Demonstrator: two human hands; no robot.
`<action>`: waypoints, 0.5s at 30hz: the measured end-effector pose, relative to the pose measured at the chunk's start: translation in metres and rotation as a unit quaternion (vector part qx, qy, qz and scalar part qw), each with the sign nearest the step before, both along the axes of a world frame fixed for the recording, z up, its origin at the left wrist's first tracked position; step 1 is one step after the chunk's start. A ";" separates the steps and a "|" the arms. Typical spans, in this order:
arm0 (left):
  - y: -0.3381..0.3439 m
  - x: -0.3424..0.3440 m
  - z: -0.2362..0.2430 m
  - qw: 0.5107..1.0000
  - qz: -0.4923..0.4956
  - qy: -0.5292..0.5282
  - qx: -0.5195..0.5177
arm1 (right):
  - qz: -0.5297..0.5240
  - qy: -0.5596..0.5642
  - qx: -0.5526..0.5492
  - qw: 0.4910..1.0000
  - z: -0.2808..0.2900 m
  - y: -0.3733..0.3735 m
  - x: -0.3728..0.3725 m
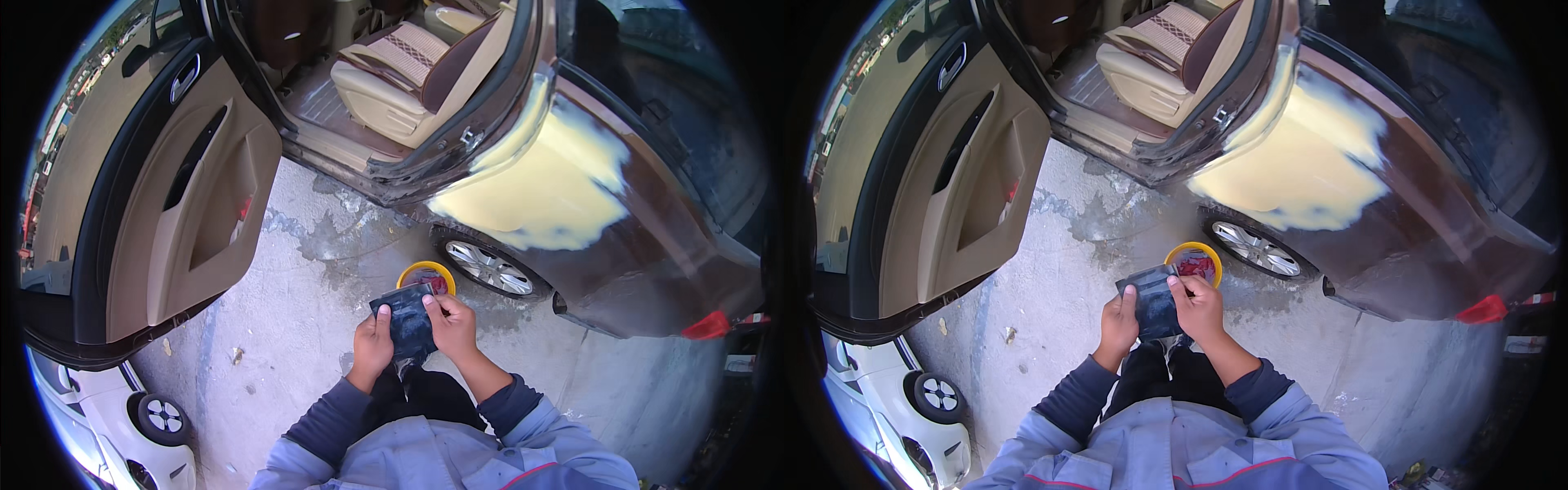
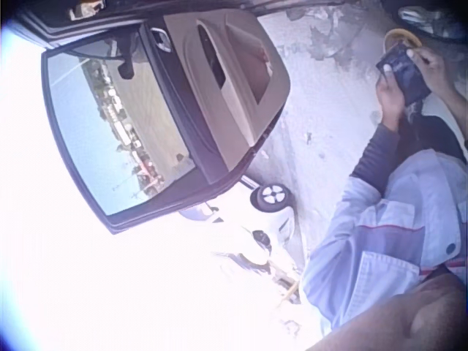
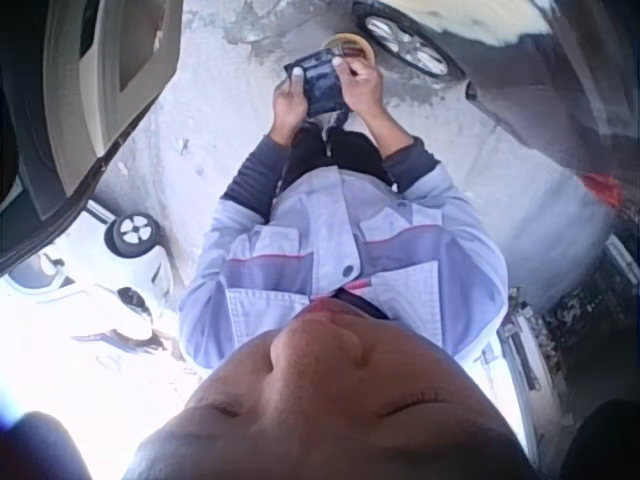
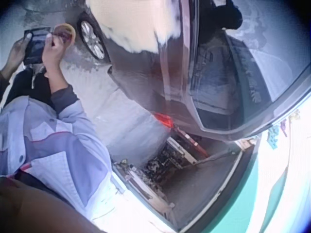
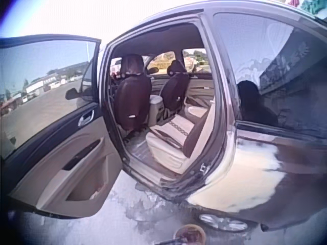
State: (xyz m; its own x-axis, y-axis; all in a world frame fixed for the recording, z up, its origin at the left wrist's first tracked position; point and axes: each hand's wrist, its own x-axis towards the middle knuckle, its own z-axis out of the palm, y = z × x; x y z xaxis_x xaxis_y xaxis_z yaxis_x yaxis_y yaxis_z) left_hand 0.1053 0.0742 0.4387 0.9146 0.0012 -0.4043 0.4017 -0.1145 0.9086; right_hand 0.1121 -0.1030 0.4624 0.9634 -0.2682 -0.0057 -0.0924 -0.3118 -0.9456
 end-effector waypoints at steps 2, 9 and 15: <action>0.003 0.001 -0.024 0.999 0.013 0.034 0.022 | 0.013 0.022 0.018 0.999 -0.030 0.003 0.007; 0.000 0.004 -0.142 0.881 0.231 0.245 -0.333 | -0.090 0.189 0.370 0.905 -0.203 0.032 0.013; 0.014 -0.006 -0.262 0.727 0.285 0.363 -0.509 | 0.103 0.118 0.020 0.987 -0.358 0.040 -0.011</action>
